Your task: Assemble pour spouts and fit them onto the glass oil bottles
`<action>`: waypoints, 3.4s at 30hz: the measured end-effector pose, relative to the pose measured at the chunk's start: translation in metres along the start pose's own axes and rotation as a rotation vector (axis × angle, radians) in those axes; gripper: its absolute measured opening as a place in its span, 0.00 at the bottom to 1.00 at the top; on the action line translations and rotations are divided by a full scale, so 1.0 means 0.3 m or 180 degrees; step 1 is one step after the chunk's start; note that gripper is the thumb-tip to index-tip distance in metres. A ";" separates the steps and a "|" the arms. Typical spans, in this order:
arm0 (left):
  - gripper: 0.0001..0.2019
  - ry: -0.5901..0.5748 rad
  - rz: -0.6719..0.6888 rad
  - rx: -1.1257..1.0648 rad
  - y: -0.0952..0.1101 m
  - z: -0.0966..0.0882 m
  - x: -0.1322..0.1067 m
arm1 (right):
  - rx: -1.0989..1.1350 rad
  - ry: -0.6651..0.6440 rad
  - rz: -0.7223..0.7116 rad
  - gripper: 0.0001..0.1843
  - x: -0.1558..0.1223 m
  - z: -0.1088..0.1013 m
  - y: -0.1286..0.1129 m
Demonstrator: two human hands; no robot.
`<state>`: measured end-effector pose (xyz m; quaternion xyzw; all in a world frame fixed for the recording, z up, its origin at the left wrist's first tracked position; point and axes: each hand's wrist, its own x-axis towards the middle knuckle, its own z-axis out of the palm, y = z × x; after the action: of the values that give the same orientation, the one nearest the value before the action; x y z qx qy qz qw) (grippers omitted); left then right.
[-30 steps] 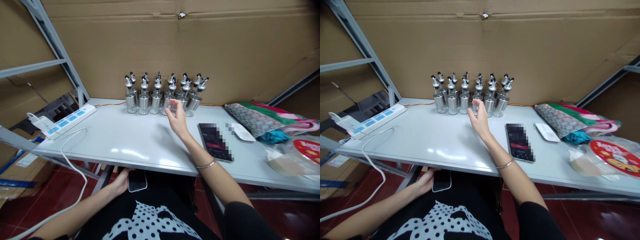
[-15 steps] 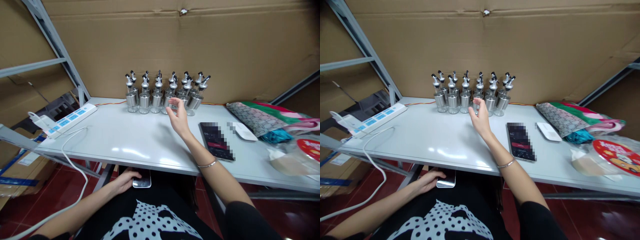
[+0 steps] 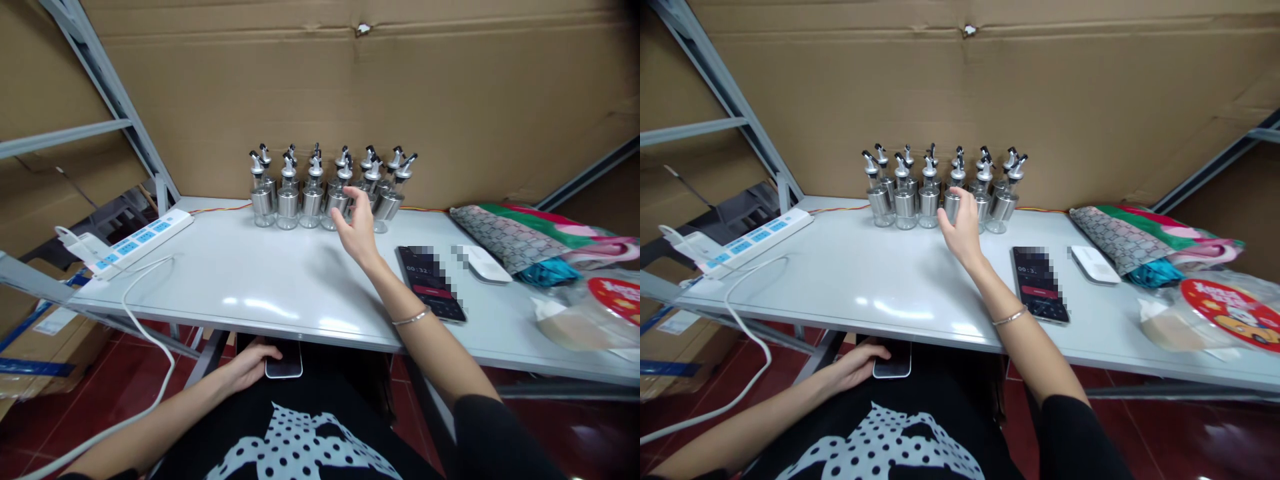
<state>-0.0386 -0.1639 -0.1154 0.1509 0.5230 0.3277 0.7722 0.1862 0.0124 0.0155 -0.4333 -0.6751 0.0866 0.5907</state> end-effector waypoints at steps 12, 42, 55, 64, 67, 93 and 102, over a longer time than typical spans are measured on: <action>0.12 -0.0027 0.0169 0.0201 0.001 0.019 -0.027 | -0.0140 0.0335 -0.0245 0.17 0.115 0.203 0.043; 0.04 0.0167 -0.0036 -0.0439 0.000 0.000 -0.047 | 0.1507 -0.0996 0.0194 0.21 -0.092 0.147 -0.195; 0.13 0.0014 0.0163 -0.0030 -0.010 0.007 -0.042 | 0.2151 -0.1087 0.0468 0.21 -0.066 0.052 -0.193; 0.28 -0.0005 0.0282 0.0249 -0.016 0.015 -0.043 | 0.1986 -0.1118 0.0316 0.24 -0.082 0.062 -0.191; 0.27 0.0002 0.0286 0.0263 -0.017 0.016 -0.048 | 0.1959 -0.1108 0.0299 0.22 -0.081 0.062 -0.188; 0.15 0.0218 0.0087 -0.0364 -0.004 0.002 -0.035 | 0.1983 -0.0735 0.0331 0.19 -0.115 0.066 -0.204; 0.18 -0.0137 -0.0170 -0.0694 0.012 0.007 -0.031 | 0.1601 -0.0464 0.0458 0.21 -0.130 0.075 -0.219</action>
<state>-0.0402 -0.1672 -0.1059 0.0591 0.4714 0.3587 0.8035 0.1320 -0.0457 0.0222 -0.3125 -0.6406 0.3243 0.6219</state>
